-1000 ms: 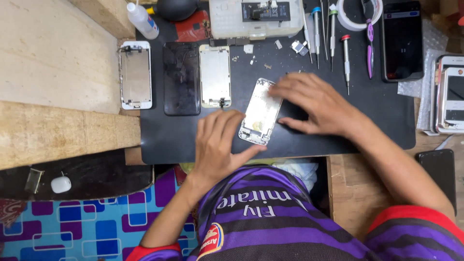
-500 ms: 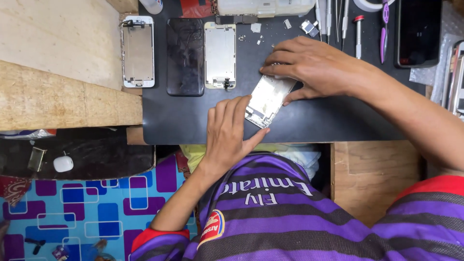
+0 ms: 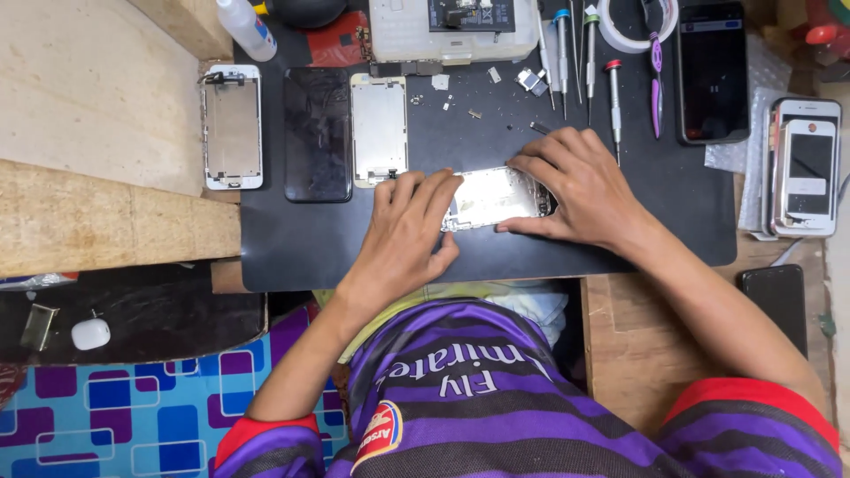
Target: A technician is disassembling a mobile phone screen assembly, removing small screws and internal components using a precision screwdriver.
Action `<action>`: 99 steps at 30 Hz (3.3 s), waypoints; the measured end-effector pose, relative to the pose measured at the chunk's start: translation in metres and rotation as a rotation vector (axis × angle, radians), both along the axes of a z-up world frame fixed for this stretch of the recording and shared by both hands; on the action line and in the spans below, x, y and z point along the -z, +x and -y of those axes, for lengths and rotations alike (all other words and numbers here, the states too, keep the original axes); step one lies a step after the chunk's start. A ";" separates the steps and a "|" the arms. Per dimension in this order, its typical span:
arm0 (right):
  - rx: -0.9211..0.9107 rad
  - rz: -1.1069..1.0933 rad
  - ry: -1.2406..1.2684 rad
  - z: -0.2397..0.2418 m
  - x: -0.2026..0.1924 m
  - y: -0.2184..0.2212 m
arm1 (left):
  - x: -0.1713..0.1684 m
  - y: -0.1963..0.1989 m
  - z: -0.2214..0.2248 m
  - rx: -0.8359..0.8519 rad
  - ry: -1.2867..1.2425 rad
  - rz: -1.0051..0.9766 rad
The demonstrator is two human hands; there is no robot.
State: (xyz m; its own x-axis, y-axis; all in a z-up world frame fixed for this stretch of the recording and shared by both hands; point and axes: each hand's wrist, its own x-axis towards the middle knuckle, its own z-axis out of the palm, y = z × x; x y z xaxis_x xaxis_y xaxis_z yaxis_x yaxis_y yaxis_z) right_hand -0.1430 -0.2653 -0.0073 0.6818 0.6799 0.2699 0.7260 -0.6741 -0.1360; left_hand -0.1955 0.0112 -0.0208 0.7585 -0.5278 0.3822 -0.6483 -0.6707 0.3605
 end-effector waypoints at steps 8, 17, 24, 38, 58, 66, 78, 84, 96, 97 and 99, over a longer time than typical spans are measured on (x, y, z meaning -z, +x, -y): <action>0.017 0.031 0.057 -0.007 0.000 -0.004 | -0.005 0.005 -0.005 0.020 -0.028 -0.070; 0.031 0.054 0.086 -0.014 0.000 -0.005 | -0.008 0.009 -0.010 0.012 -0.049 -0.094; 0.026 0.023 0.088 -0.003 -0.005 -0.005 | -0.010 0.006 -0.015 -0.028 -0.114 -0.079; 0.061 -0.041 0.117 0.000 -0.012 -0.009 | -0.006 0.004 -0.020 -0.050 -0.083 -0.099; 0.389 -0.010 0.182 0.095 -0.030 0.023 | 0.002 -0.002 -0.021 -0.163 -0.007 0.114; 0.585 -0.159 0.140 0.088 0.014 0.047 | 0.006 -0.003 -0.025 -0.176 -0.016 0.144; 0.432 -0.547 0.854 0.065 -0.008 0.043 | 0.015 -0.005 -0.028 -0.162 -0.060 0.125; 0.109 -0.666 1.024 -0.023 -0.022 0.024 | 0.014 -0.005 -0.028 -0.157 -0.113 0.115; -0.252 -0.278 1.004 -0.084 0.033 0.032 | 0.019 0.000 -0.028 -0.187 -0.206 0.173; -0.251 -0.277 1.005 -0.086 0.034 0.032 | 0.019 0.000 -0.028 -0.186 -0.205 0.173; -0.268 -0.266 1.035 -0.091 0.036 0.032 | 0.018 0.001 -0.028 -0.182 -0.225 0.156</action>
State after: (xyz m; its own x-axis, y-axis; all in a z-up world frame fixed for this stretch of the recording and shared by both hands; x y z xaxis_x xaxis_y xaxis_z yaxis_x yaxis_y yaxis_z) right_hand -0.1106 -0.1747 -0.0431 0.6669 0.3437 0.6612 0.6956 0.0310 -0.7177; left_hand -0.1950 0.0393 -0.0391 0.7556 -0.2778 0.5932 -0.5842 -0.6954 0.4185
